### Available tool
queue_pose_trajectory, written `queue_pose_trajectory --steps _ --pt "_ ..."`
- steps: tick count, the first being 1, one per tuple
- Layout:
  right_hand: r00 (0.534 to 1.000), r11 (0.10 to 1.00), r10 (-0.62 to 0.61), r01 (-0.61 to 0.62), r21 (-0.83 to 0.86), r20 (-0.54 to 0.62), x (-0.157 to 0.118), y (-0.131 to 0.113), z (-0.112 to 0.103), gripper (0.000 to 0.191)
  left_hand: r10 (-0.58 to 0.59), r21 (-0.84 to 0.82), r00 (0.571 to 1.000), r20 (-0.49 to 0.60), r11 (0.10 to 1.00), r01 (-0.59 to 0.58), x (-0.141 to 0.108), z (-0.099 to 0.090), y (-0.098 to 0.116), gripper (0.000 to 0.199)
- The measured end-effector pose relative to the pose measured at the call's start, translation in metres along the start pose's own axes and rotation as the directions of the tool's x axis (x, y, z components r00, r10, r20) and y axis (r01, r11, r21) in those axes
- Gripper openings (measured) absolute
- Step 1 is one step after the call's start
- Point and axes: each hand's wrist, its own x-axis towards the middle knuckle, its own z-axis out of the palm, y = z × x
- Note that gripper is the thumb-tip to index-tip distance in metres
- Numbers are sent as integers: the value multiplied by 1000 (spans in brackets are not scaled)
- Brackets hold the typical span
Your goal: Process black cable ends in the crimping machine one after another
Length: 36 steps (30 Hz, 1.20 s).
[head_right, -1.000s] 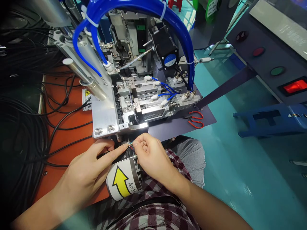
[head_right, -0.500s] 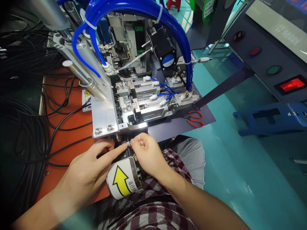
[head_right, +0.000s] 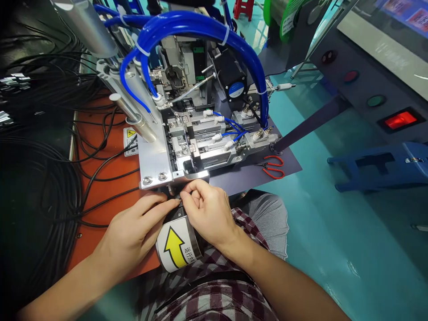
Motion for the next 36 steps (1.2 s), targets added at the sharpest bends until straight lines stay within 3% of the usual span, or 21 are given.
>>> queue_pose_trajectory --steps 4,12,18,22,26,29,34,36 --pt "999 997 -41 40 -71 -13 -5 5 -2 14 -7 -6 1000 -2 1000 7 -2 1 -1 29" --pt "990 982 132 -137 131 49 -1 5 0 18 0 -31 1000 -2 1000 0 -2 2 -1 28" --pt "998 997 54 -56 61 31 -2 6 -1 17 9 -27 1000 -13 1000 -9 -3 2 -2 28" --pt "998 996 64 -66 52 24 -2 9 0 16 4 -23 1000 -8 1000 -5 -3 2 -1 28" --pt "982 969 175 -185 166 74 3 7 -1 18 5 -24 1000 -8 1000 -5 -3 1 -1 28" --pt "944 916 278 -317 247 179 6 4 -5 20 10 -23 1000 -7 1000 -10 -2 1 -2 28" --pt "926 857 323 -373 356 193 -3 6 -9 27 7 -22 1000 -1 1000 -7 -2 1 -2 29" --pt "907 808 336 -416 416 255 -11 9 -5 27 5 -23 1000 -1 1000 -5 -2 1 -2 29"
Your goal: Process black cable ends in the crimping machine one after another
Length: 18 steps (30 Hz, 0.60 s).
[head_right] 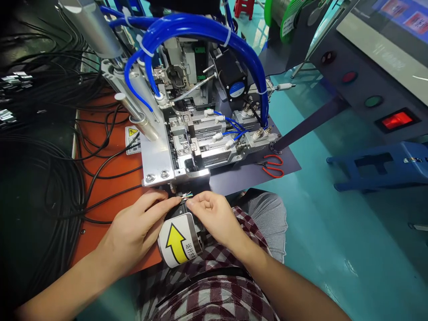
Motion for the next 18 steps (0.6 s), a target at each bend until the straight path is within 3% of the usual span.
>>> queue_pose_trajectory --steps 3,6,10,12,13,15,18 --pt "999 1000 -15 15 10 -35 -4 7 5 25 -4 2 1000 -10 1000 4 0 1 1 28" --pt "972 960 -194 160 -230 -132 -7 6 5 18 -12 1 1000 -5 1000 12 0 1 1 28" --pt "851 662 -524 387 -642 -28 -8 -5 0 13 -8 0 1000 -3 1000 8 0 1 1 28" --pt "801 538 -596 445 -716 50 -7 -9 -3 11 -4 2 1000 -4 1000 4 0 1 1 28" --pt "795 519 -603 452 -726 64 -6 -10 -4 11 -4 3 1000 -7 1000 4 -1 1 1 28" --pt "833 598 -552 426 -679 37 -3 -10 -4 11 -7 -1 1000 -8 1000 7 -1 1 0 27" --pt "945 869 -323 280 -408 -40 1 -7 -2 14 -9 -6 1000 -4 1000 9 -2 1 0 28"
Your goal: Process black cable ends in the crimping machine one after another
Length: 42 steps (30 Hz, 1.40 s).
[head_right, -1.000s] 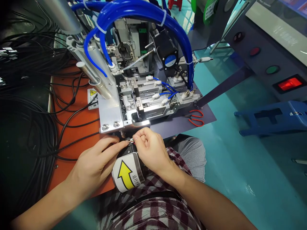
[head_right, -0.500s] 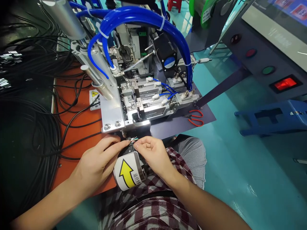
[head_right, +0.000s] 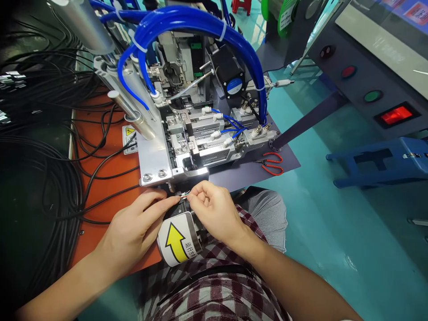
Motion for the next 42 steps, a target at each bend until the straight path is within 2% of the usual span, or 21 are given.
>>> queue_pose_trajectory --steps 3,7,10,14,17,20,23,26,30,35,42 --pt "975 945 198 -218 245 103 3 -1 0 19 6 6 1000 13 1000 -7 1 -2 1 29" --pt "941 903 257 -315 292 221 6 0 -5 22 19 38 999 26 999 -20 2 -5 1 30" --pt "957 937 193 -245 247 218 8 6 -6 29 14 -9 1000 19 1000 -14 2 -5 0 28" --pt "995 997 3 -11 79 102 8 16 3 33 -8 8 999 43 1000 7 0 -8 -1 30" --pt "993 991 -103 97 94 60 9 21 11 26 8 78 998 64 997 -13 0 -10 -1 32" --pt "987 979 -158 155 130 15 10 25 14 23 35 49 997 66 998 -38 -1 -10 -3 32" --pt "980 975 -201 200 93 2 12 28 14 21 46 23 997 56 999 -47 -2 -9 -4 31" --pt "982 977 -190 188 97 11 14 29 14 20 36 120 998 61 992 -43 -3 -8 -2 31" --pt "994 968 -97 82 237 53 13 26 15 25 27 256 999 47 966 -38 -3 -9 2 33" --pt "993 943 -76 44 330 87 11 23 16 29 44 167 997 70 984 -55 1 -11 0 34" --pt "993 938 -31 -11 346 116 11 28 11 32 -75 59 988 134 996 67 1 -13 1 38"
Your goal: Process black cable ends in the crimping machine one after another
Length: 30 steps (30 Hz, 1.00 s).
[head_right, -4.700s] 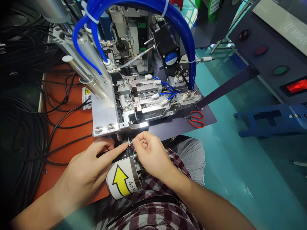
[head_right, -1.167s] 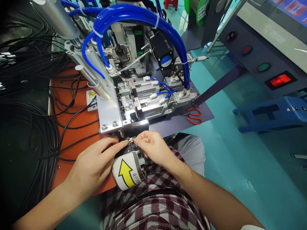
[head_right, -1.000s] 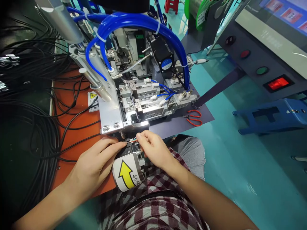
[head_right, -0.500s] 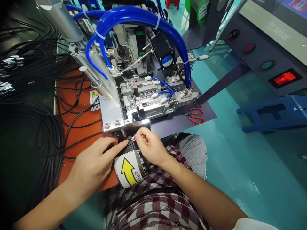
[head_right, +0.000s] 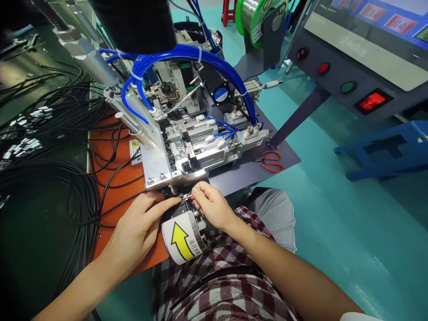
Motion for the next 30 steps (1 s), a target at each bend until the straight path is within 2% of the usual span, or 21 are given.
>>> queue_pose_trajectory --steps 5,10,12,17,23,30 --pt "999 998 -32 30 -63 -32 0 1 -1 32 -7 84 1000 1 996 6 -2 3 1 38" --pt "997 994 -74 72 -82 -23 0 0 4 29 22 34 999 -36 999 -21 -5 1 -4 38" --pt "998 996 -64 63 -64 -12 1 0 5 29 19 0 999 -38 1000 -19 -12 -3 -9 37" --pt "998 997 -58 58 -55 4 1 0 5 29 -59 -4 996 -62 998 59 -41 -16 -28 19" --pt "998 996 -69 69 -57 0 1 0 4 28 65 -4 997 -31 998 -65 -53 -22 -41 33" --pt "998 996 -69 69 -50 -5 1 0 4 27 59 104 995 -80 993 -51 -49 -17 -36 35"
